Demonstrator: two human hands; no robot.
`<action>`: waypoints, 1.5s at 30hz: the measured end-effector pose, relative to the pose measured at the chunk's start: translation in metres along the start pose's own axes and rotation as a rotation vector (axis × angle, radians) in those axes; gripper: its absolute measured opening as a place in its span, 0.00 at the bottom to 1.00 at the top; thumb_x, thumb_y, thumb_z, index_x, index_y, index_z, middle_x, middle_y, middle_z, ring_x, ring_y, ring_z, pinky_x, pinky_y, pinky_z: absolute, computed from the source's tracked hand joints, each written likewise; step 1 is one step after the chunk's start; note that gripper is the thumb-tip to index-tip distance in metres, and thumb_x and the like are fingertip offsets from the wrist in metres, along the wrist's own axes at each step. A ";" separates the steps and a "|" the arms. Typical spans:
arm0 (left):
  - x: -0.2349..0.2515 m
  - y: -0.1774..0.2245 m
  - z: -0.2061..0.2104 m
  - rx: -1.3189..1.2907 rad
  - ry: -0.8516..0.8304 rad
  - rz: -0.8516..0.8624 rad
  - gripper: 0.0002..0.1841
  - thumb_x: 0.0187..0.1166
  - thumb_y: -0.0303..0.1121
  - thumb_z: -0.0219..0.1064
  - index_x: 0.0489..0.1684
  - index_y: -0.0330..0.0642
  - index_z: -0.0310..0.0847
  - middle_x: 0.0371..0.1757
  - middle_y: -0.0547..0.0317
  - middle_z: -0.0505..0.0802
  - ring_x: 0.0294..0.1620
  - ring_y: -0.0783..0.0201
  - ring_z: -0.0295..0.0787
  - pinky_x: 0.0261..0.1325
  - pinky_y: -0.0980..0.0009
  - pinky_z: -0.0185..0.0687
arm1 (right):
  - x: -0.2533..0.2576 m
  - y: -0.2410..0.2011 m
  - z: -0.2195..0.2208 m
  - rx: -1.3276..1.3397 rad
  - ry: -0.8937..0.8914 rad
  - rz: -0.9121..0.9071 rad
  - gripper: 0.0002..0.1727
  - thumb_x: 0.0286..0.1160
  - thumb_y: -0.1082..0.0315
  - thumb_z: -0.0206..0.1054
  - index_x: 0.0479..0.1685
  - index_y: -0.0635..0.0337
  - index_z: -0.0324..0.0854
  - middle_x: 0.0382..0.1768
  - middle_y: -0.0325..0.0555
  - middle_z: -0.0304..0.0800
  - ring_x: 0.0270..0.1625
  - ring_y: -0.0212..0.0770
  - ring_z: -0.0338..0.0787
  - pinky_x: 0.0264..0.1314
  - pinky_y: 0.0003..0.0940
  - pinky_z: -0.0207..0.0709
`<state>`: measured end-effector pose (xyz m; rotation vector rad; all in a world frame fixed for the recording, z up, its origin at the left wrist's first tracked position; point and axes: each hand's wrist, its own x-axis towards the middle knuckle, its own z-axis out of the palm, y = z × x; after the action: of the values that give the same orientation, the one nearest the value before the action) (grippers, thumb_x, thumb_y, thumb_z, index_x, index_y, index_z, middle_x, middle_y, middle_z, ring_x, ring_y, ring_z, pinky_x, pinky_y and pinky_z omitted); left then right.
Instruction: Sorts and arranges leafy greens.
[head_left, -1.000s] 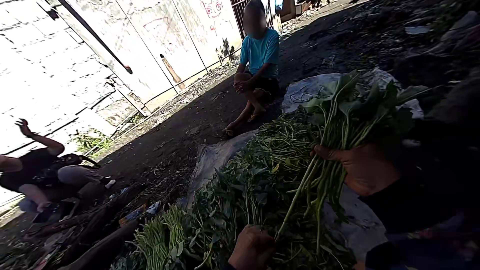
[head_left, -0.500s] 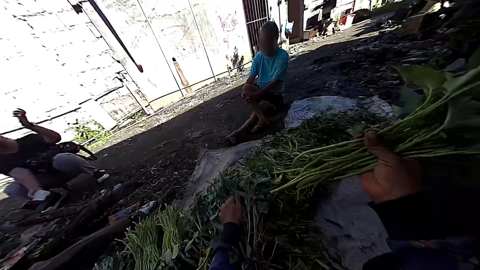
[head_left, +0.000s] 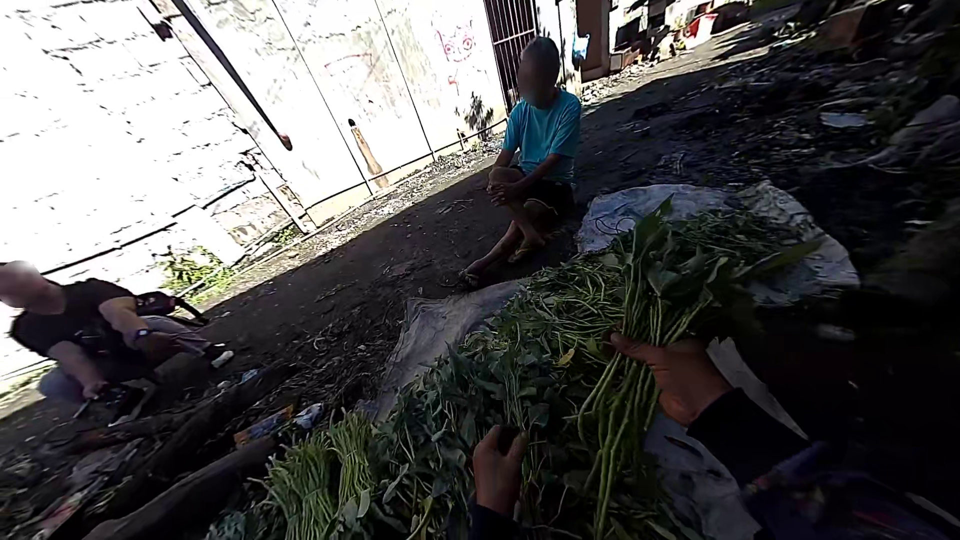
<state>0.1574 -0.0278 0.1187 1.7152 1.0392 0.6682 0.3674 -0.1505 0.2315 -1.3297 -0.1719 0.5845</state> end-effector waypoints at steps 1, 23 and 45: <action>-0.006 0.007 0.004 -0.118 0.083 0.045 0.08 0.74 0.25 0.74 0.44 0.29 0.89 0.35 0.54 0.95 0.35 0.70 0.90 0.46 0.71 0.87 | -0.002 0.005 0.007 -0.075 -0.010 0.040 0.21 0.69 0.74 0.77 0.61 0.66 0.80 0.45 0.52 0.93 0.46 0.43 0.94 0.54 0.40 0.87; -0.050 -0.014 0.044 -0.041 0.281 0.400 0.12 0.71 0.26 0.71 0.47 0.27 0.87 0.36 0.52 0.92 0.32 0.74 0.87 0.40 0.78 0.85 | -0.041 0.053 0.040 -0.342 -0.051 0.220 0.37 0.66 0.68 0.83 0.73 0.72 0.69 0.62 0.59 0.84 0.65 0.44 0.86 0.71 0.38 0.78; -0.018 0.058 0.024 -0.432 0.179 0.015 0.10 0.82 0.29 0.69 0.32 0.32 0.90 0.31 0.58 0.93 0.31 0.73 0.85 0.41 0.75 0.81 | -0.052 0.048 0.045 -0.692 -0.286 0.113 0.41 0.66 0.57 0.84 0.74 0.72 0.70 0.66 0.62 0.83 0.72 0.49 0.83 0.78 0.43 0.73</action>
<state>0.1876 -0.0634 0.1646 1.3062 0.9218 0.9906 0.2890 -0.1311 0.2081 -1.9257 -0.5746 0.8547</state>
